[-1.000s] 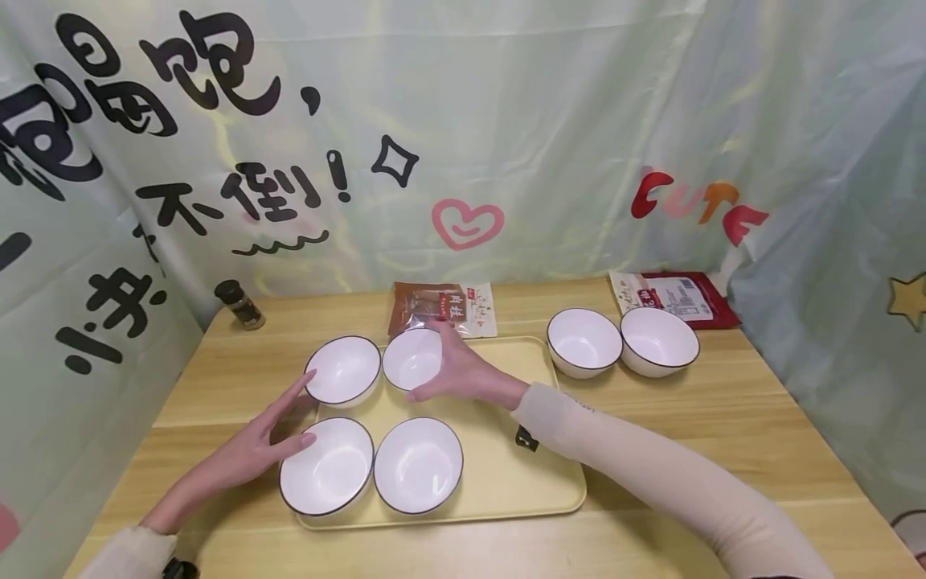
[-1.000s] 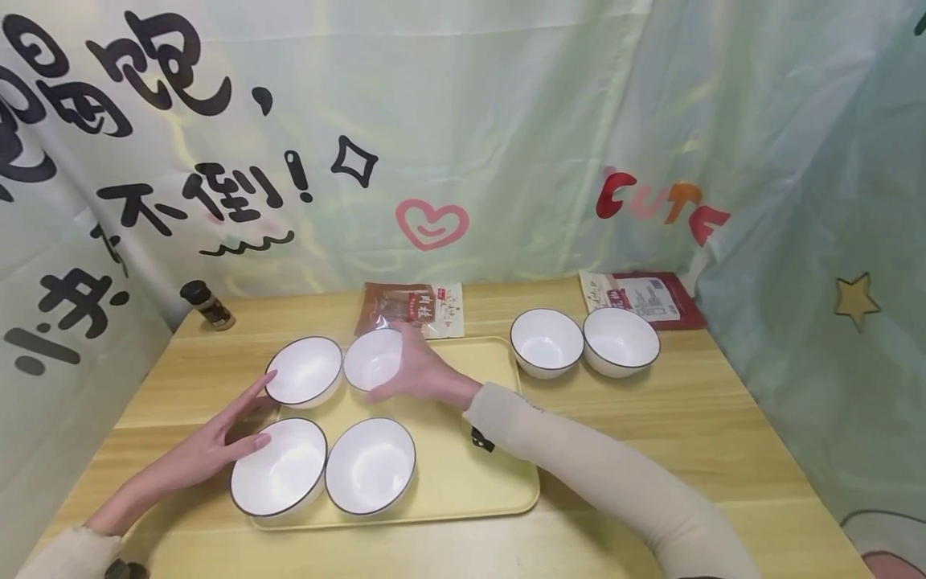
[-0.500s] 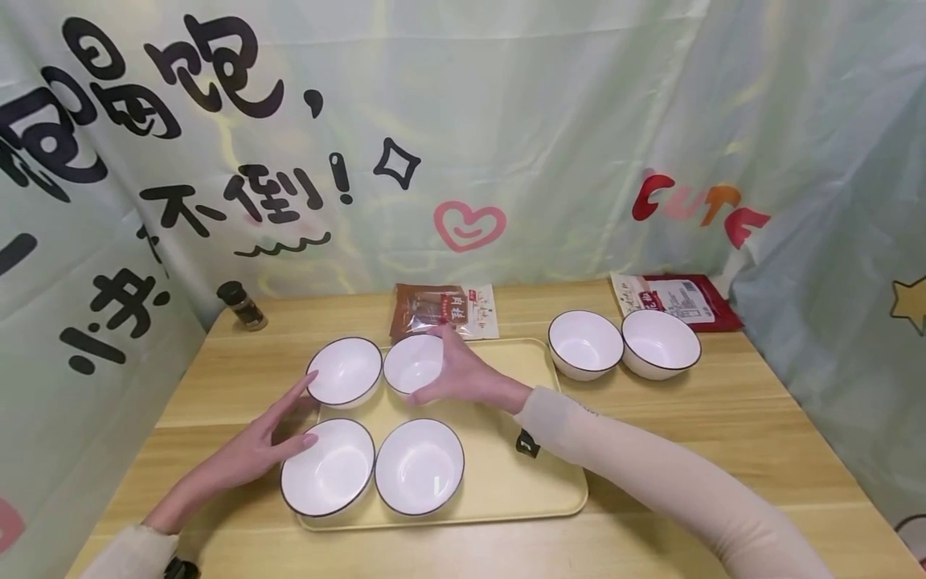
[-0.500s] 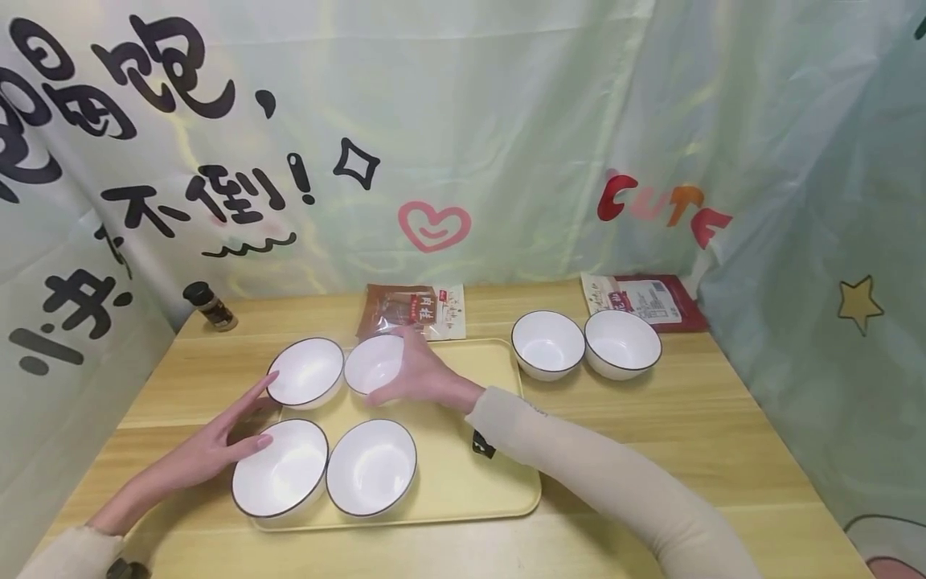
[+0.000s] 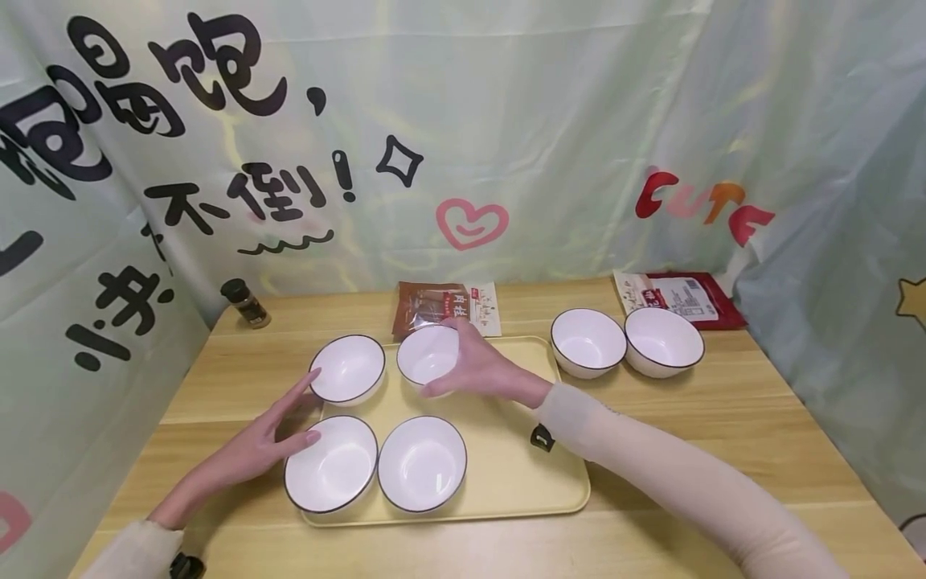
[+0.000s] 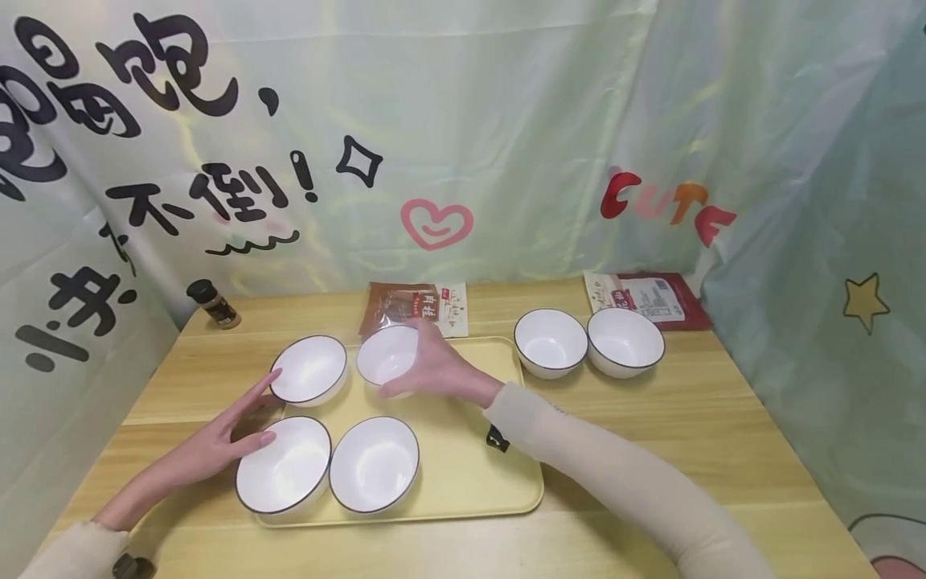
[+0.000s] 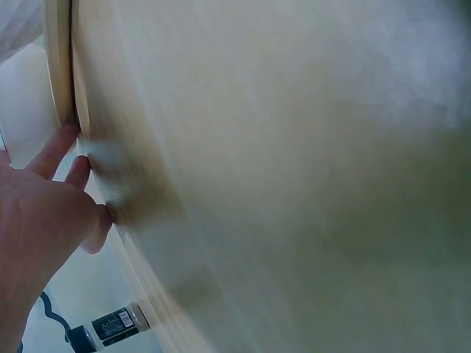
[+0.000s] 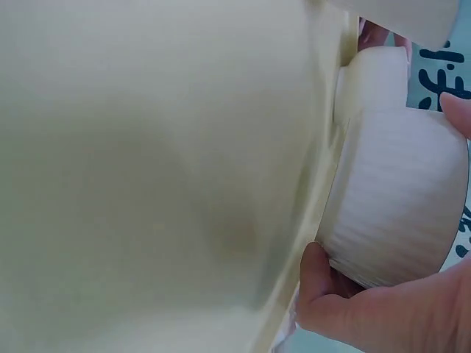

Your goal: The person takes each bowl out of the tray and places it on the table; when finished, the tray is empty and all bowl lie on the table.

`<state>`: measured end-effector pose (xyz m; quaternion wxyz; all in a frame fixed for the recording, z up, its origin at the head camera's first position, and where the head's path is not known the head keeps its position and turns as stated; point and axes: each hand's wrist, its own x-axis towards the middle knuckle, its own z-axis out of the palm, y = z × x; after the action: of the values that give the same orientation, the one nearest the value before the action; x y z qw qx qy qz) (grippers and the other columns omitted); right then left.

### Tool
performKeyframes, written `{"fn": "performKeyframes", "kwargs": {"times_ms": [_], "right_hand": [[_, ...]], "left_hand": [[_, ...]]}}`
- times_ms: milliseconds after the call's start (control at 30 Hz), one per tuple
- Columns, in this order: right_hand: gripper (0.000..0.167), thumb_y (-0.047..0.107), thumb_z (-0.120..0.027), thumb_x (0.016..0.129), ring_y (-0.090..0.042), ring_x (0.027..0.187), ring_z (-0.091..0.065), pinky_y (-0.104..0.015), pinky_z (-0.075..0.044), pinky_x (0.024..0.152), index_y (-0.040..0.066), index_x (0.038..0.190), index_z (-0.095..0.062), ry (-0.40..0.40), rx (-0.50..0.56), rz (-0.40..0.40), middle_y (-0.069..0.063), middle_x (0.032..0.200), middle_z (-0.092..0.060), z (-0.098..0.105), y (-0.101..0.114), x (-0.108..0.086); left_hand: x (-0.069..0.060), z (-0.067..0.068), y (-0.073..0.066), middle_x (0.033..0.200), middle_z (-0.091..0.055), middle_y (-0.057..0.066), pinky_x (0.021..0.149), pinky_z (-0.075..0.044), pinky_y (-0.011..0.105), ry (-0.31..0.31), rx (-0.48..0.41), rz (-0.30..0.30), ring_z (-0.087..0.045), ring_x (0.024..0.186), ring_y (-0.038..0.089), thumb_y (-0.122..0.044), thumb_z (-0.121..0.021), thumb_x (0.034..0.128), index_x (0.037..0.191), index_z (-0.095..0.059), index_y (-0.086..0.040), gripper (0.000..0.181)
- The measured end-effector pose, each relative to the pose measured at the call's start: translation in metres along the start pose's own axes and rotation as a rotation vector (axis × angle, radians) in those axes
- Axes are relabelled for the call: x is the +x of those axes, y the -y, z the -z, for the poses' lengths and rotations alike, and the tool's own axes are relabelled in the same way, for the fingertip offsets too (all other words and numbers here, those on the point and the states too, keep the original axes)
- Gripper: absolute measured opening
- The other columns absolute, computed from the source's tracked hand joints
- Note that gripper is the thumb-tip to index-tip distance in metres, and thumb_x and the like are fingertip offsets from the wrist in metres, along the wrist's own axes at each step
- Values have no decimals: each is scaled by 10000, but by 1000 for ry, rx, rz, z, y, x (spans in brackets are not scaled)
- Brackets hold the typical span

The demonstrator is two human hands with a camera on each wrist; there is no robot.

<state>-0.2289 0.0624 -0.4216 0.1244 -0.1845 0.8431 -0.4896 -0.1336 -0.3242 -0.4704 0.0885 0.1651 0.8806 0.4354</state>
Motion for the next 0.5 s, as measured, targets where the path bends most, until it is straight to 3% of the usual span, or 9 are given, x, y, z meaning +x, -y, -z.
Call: {"fn": "performKeyframes", "kwargs": {"times_ms": [100, 300, 500], "right_hand": [[1274, 311, -1062, 652, -315, 1277, -571, -501, -509, 1084, 28, 1641, -311, -13, 14, 3, -181, 1473, -518, 6, 1, -4], [1284, 318, -1057, 661, -324, 1293, -563, -513, -518, 1071, 60, 1659, -291, -26, 25, -20, -173, 1500, -504, 20, 2, -10], [1295, 335, -1052, 657, -366, 1326, -549, -553, -508, 1080, 72, 1667, -285, -58, 37, -32, -193, 1559, -468, 37, 0, -17]], "left_hand": [[0, 0, 1, 1690, -391, 239, 1144, -183, 851, 0, 1, -3, -275, 1565, 514, -240, -742, 1064, 1761, -148, -397, 929], [-1, 1, 0, 1769, -237, 221, 1131, -181, 868, -2, 13, 8, -242, 1574, 528, -249, -740, 1064, 1762, -145, -397, 929], [-1, 0, -1, 1703, -365, 243, 1142, -193, 851, 2, 9, 10, -284, 1561, 521, -253, -739, 1066, 1762, -147, -395, 925]]}}
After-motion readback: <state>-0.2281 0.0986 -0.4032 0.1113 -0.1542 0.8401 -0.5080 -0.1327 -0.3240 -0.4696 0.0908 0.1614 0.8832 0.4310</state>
